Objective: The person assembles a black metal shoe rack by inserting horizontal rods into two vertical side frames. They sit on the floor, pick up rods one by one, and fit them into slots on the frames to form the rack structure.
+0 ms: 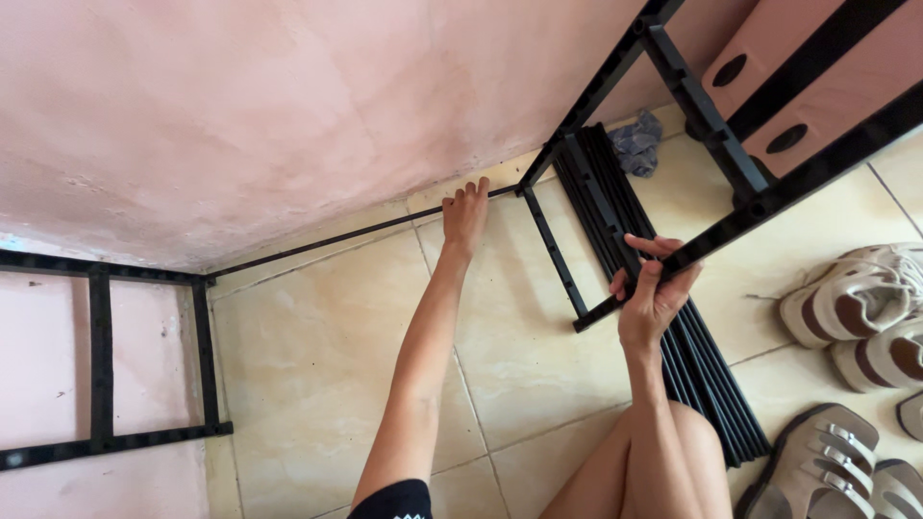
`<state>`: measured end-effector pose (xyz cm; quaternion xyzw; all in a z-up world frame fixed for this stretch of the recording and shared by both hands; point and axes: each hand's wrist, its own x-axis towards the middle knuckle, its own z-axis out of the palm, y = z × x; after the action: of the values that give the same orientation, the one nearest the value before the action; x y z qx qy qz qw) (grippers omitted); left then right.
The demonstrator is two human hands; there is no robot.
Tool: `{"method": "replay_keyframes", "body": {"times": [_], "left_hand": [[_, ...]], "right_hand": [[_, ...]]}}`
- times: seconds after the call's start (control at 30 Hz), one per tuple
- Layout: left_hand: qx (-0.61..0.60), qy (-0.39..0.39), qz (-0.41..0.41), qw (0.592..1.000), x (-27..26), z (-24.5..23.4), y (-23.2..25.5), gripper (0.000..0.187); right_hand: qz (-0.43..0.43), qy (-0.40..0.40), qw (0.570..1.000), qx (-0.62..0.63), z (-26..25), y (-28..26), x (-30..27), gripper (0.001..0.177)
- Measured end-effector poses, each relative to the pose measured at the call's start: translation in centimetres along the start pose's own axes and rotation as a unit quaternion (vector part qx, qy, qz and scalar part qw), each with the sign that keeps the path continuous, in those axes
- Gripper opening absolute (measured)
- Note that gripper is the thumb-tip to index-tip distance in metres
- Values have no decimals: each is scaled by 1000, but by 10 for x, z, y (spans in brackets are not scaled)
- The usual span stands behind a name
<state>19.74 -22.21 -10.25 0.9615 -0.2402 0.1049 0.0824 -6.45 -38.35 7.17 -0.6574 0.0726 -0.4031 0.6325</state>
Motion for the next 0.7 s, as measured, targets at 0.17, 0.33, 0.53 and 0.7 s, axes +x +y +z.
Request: {"method": "replay_keyframes", "body": {"times": [0.17,0.33,0.53,0.7], "left_hand": [[-9,-9,-11,1000,2,0,2,40],[-25,-7,-10,1000,1,-1,2,35],[-31,12,-17,999,3,-13,2,42],[-40,23,-17,999,5,-24,0,44]], "right_hand": [[-15,-11,1000,-9,-1,4,-1,24],[-38,-19,999,-26,4,10,-7,29],[-45,-15,999,-6,6,11,-7,33],[-44,-11,999,-4,6,12,-6,30]]}}
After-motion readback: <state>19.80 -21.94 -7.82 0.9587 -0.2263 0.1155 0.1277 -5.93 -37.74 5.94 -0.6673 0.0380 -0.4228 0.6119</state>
